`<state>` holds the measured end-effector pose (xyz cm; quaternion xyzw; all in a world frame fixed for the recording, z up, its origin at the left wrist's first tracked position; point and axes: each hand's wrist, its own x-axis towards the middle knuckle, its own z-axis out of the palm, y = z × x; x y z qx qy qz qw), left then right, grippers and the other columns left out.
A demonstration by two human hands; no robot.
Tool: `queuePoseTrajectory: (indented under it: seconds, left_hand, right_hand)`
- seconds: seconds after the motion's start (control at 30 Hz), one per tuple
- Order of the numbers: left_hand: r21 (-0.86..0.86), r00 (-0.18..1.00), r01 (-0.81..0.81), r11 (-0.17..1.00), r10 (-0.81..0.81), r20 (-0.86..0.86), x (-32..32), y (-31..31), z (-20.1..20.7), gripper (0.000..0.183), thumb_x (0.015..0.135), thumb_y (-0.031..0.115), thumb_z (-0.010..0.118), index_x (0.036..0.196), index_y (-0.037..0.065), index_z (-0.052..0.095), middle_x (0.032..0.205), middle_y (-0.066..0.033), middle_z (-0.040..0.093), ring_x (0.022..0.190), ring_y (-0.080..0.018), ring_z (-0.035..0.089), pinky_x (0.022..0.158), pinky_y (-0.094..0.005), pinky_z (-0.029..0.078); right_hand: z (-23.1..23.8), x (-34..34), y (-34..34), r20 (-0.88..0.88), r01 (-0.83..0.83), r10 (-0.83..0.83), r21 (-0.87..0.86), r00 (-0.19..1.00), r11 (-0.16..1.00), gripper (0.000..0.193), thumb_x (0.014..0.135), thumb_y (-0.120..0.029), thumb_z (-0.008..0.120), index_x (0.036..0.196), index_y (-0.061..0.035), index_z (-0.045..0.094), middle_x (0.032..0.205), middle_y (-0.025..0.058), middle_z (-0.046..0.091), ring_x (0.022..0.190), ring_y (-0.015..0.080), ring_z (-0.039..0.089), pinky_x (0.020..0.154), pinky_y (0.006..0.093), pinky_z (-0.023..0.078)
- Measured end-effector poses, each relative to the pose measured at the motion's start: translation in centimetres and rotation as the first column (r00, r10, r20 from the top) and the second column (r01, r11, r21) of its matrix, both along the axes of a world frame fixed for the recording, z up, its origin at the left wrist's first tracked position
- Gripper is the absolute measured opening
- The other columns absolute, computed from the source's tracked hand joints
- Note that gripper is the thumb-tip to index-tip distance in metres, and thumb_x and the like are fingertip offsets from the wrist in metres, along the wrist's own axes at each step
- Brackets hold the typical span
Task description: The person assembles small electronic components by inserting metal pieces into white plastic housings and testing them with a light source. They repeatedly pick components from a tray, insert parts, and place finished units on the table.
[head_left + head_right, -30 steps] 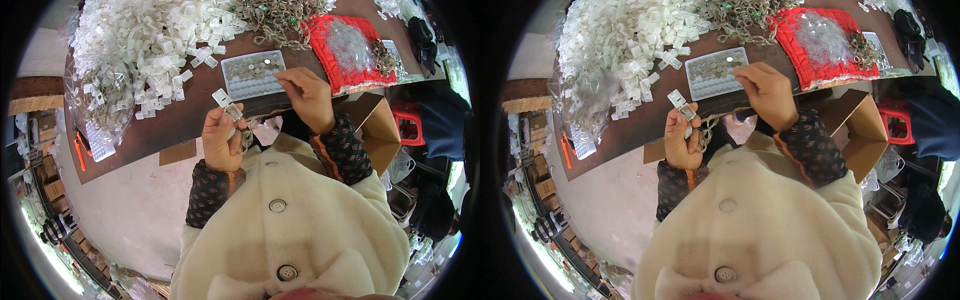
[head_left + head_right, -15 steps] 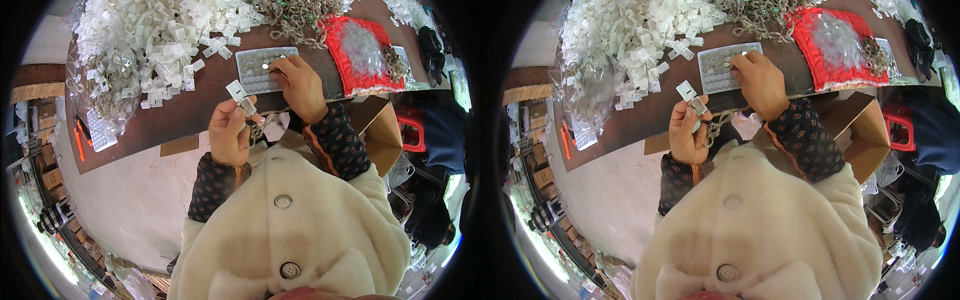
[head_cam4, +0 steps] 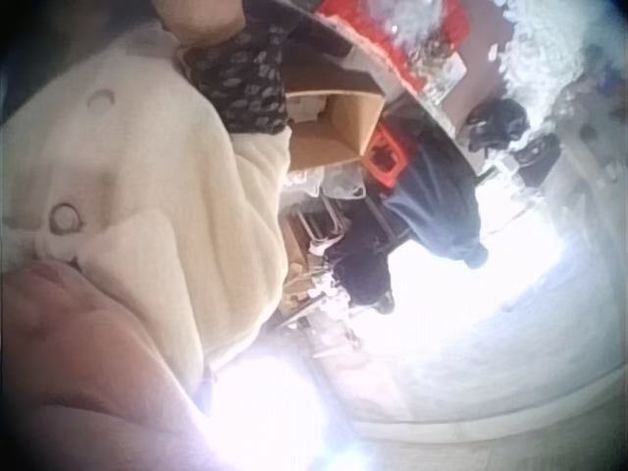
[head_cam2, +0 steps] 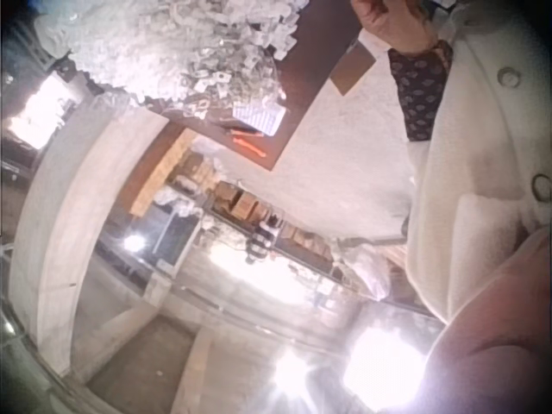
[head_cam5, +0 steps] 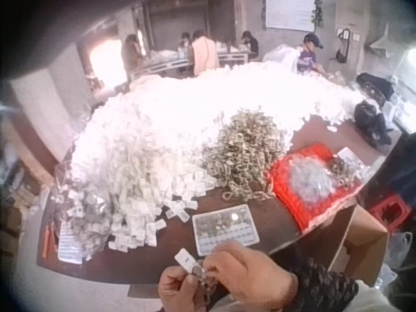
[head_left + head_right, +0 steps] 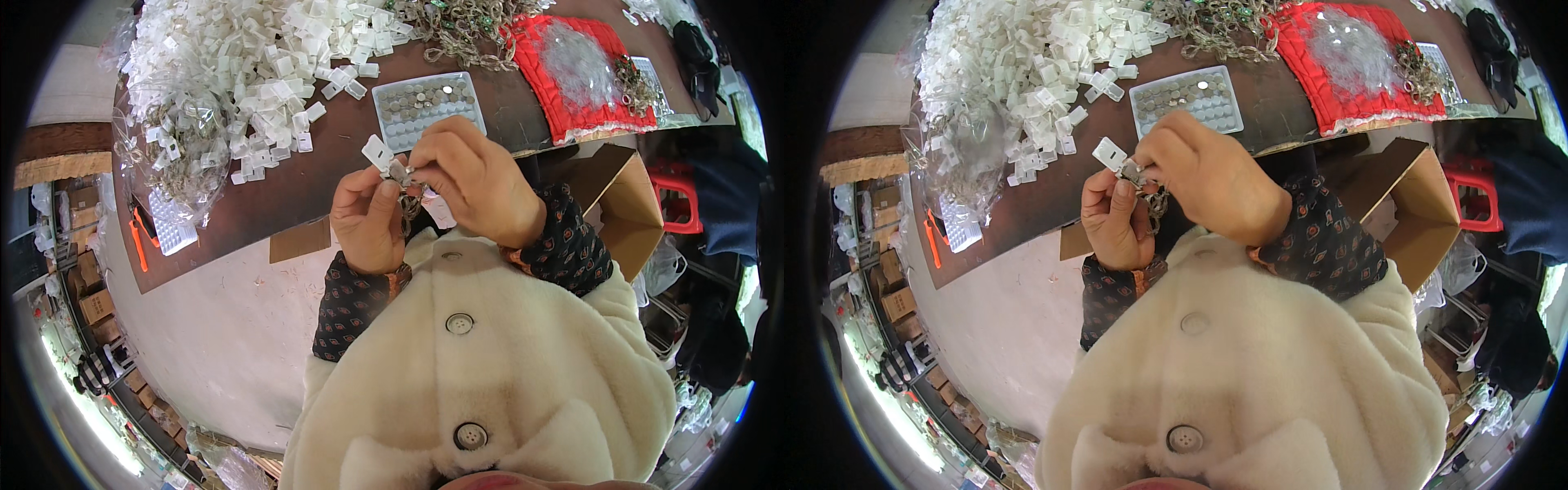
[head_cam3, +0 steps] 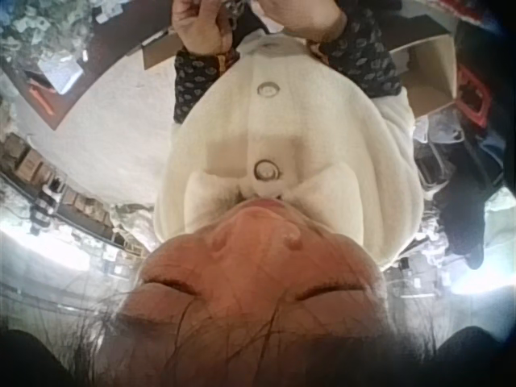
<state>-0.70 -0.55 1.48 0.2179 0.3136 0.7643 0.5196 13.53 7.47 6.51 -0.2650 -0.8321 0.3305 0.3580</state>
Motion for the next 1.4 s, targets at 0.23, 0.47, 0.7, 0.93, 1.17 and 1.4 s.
queuePoseTrajectory:
  seconds: [0.23,0.47,0.7,0.93,1.17,1.4]
  left_hand:
    - [0.017,0.970,-0.113,0.993,0.114,-0.216,0.6,-0.4,0.5,0.018,0.093,0.000,0.065,0.109,0.005,0.061,0.094,-0.0100,0.070,0.067,-0.0075,0.062,0.044,-0.0177,0.037]
    - [0.001,0.991,0.117,0.993,-0.117,0.058,-0.3,-0.9,0.1,0.019,0.095,-0.003,0.060,0.113,0.001,0.060,0.104,-0.0151,0.069,0.087,-0.0231,0.068,0.077,-0.0356,0.057]
    - [-0.080,0.954,0.247,0.966,-0.228,0.197,-1.2,-1.2,-0.1,0.017,0.095,0.003,0.063,0.112,0.005,0.061,0.099,-0.0117,0.069,0.081,-0.0175,0.069,0.052,-0.0216,0.048]
    - [-0.150,0.944,0.285,0.947,-0.249,0.218,-1.2,-0.9,-0.5,0.015,0.096,0.006,0.063,0.110,0.006,0.061,0.098,-0.0112,0.070,0.076,-0.0148,0.069,0.040,-0.0171,0.037]
    - [-0.304,0.988,0.137,0.943,-0.106,0.114,-1.2,-0.1,-0.8,0.018,0.100,0.015,0.059,0.114,0.004,0.059,0.113,-0.0191,0.067,0.073,-0.0092,0.064,0.037,-0.0153,0.034]
    - [-0.270,0.987,0.146,0.952,-0.120,0.110,-1.9,0.4,-1.4,0.016,0.100,0.015,0.058,0.112,0.004,0.059,0.115,-0.0189,0.067,0.078,-0.0101,0.067,0.037,-0.0151,0.034]
  right_hand:
    - [1.1,-0.4,-0.8,0.111,-0.064,0.057,0.062,0.992,0.996,0.021,0.084,0.004,0.064,0.103,-0.0016,0.058,0.098,0.0126,0.056,0.080,0.0275,0.064,0.067,0.0340,0.054]
    - [1.3,0.2,-1.3,0.009,-0.039,0.038,0.086,0.999,0.996,0.024,0.080,0.004,0.061,0.103,-0.0021,0.057,0.095,0.0112,0.054,0.081,0.0264,0.062,0.068,0.0339,0.053]
    - [1.4,0.1,-1.1,-0.017,-0.060,0.061,0.065,0.998,0.996,0.021,0.083,0.007,0.062,0.102,-0.0013,0.063,0.101,0.0144,0.059,0.082,0.0301,0.062,0.071,0.0350,0.053]
    - [-0.2,-0.7,-0.3,-0.033,-0.007,0.016,0.266,0.999,0.964,0.019,0.078,-0.004,0.064,0.098,-0.0065,0.064,0.092,0.0083,0.064,0.084,0.0298,0.063,0.073,0.0370,0.052]
    - [-3.3,-0.2,2.7,-0.030,0.317,-0.317,0.183,0.948,0.930,0.020,0.079,0.001,0.068,0.098,-0.0056,0.068,0.088,0.0093,0.064,0.082,0.0306,0.062,0.070,0.0377,0.051]
    - [-6.5,-1.3,4.8,0.141,0.277,-0.356,0.394,0.924,0.876,0.025,0.076,0.001,0.073,0.100,-0.0072,0.072,0.088,0.0066,0.063,0.082,0.0264,0.062,0.069,0.0366,0.052]
